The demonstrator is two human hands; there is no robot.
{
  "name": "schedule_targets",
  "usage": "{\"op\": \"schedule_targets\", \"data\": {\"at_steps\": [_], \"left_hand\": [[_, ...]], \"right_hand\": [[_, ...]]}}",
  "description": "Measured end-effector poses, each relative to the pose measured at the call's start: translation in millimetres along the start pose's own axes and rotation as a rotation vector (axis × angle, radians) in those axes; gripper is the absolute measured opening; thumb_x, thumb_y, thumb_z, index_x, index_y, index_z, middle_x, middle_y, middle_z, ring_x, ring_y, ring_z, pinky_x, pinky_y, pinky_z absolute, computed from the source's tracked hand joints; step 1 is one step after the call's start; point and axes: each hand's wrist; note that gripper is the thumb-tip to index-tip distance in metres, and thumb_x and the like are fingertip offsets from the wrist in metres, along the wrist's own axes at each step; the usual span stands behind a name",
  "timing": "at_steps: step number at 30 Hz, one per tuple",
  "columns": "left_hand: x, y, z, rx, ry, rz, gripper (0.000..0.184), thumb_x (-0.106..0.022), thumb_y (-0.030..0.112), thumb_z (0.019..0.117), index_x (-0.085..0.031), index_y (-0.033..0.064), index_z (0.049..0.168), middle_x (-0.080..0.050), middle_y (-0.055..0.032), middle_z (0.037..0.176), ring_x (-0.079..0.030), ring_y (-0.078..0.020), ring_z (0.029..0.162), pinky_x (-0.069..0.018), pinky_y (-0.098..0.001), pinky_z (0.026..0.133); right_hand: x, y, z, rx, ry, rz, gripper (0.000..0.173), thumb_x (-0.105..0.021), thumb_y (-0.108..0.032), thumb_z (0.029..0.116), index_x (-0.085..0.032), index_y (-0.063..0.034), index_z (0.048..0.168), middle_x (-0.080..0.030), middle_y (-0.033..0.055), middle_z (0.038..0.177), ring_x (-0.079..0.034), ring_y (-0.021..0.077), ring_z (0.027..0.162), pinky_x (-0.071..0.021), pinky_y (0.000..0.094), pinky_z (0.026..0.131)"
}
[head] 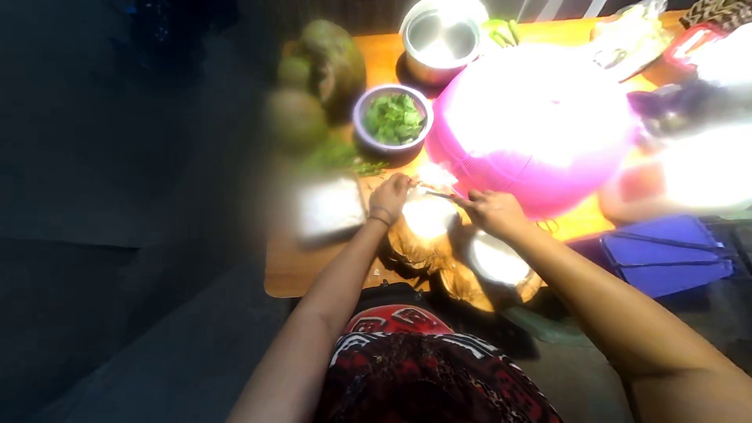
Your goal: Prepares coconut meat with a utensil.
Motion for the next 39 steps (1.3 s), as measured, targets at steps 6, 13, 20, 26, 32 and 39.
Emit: {"op": "schedule_targets", "data": {"at_steps": [6, 13, 20, 26, 32, 39], "left_hand": [[0, 1, 0, -0.012, 0.007, -0.009, 0.043, -0.043, 0.041, 0.1101, -0.061, 0.0164, 0.14, -0.07, -0.0176, 0.123, -0.066, -0.0378, 0.114, -0.0488, -0.0611, 0.097], [1, 1, 2, 0.005, -0.005, -0.012, 0.043, -0.042, 0.041, 0.1103, -0.061, 0.017, 0.141, -0.07, -0.0172, 0.123, -0.066, -0.0374, 0.113, -0.0488, -0.0607, 0.096], [-1, -2, 0, -0.014, 0.012, -0.012, 0.042, -0.043, 0.041, 0.11, -0.061, 0.0176, 0.14, -0.07, -0.0171, 0.122, -0.067, -0.0376, 0.112, -0.0492, -0.0613, 0.095], [-2, -1, 0, -0.008, 0.001, -0.009, 0.042, -0.042, 0.042, 0.1101, -0.062, 0.0175, 0.139, -0.07, -0.0172, 0.121, -0.067, -0.0371, 0.111, -0.0497, -0.0606, 0.094], [0, 0, 0, -0.001, 0.002, -0.011, 0.042, -0.043, 0.041, 0.1102, -0.061, 0.0176, 0.14, -0.07, -0.0173, 0.121, -0.067, -0.0375, 0.112, -0.0493, -0.0608, 0.095], [-2, -4, 0, -0.022, 0.019, -0.015, 0.041, -0.044, 0.039, 0.1101, -0.061, 0.0171, 0.14, -0.07, -0.0161, 0.123, -0.067, -0.0363, 0.114, -0.049, -0.0604, 0.097]], "right_hand": [[7, -4, -3, -0.02, -0.109, -0.054, 0.035, -0.061, -0.001, 0.0989, -0.071, -0.0102, 0.131, -0.07, 0.0227, 0.098, -0.07, 0.0441, 0.087, -0.0552, 0.0577, 0.07], [1, 11, -16, -0.024, -0.077, -0.065, 0.028, -0.062, -0.002, 0.0989, -0.074, -0.0088, 0.124, -0.07, 0.022, 0.093, -0.07, 0.0431, 0.081, -0.0547, 0.0566, 0.064], [-3, 7, -13, -0.036, -0.041, -0.022, 0.029, -0.061, -0.004, 0.101, -0.073, -0.0093, 0.126, -0.069, 0.0235, 0.094, -0.07, 0.0445, 0.082, -0.0547, 0.0576, 0.064], [-1, 0, -12, -0.045, 0.008, -0.008, 0.027, -0.061, -0.004, 0.1006, -0.075, -0.0098, 0.122, -0.069, 0.0219, 0.09, -0.07, 0.0434, 0.079, -0.0541, 0.0573, 0.061], [3, 7, -19, -0.114, -0.109, -0.013, 0.023, -0.062, -0.008, 0.1007, -0.076, -0.011, 0.119, -0.071, 0.0209, 0.091, -0.07, 0.0424, 0.078, -0.0542, 0.0592, 0.064], [6, -5, -6, -0.169, -0.164, -0.006, 0.028, -0.055, -0.01, 0.1051, -0.074, -0.0114, 0.126, -0.071, 0.0229, 0.096, -0.07, 0.0447, 0.081, -0.0543, 0.0608, 0.067]]}}
Point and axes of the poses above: each hand's wrist, its own z-axis towards the middle knuckle, its own x-axis out of the back of the hand, y = z × x
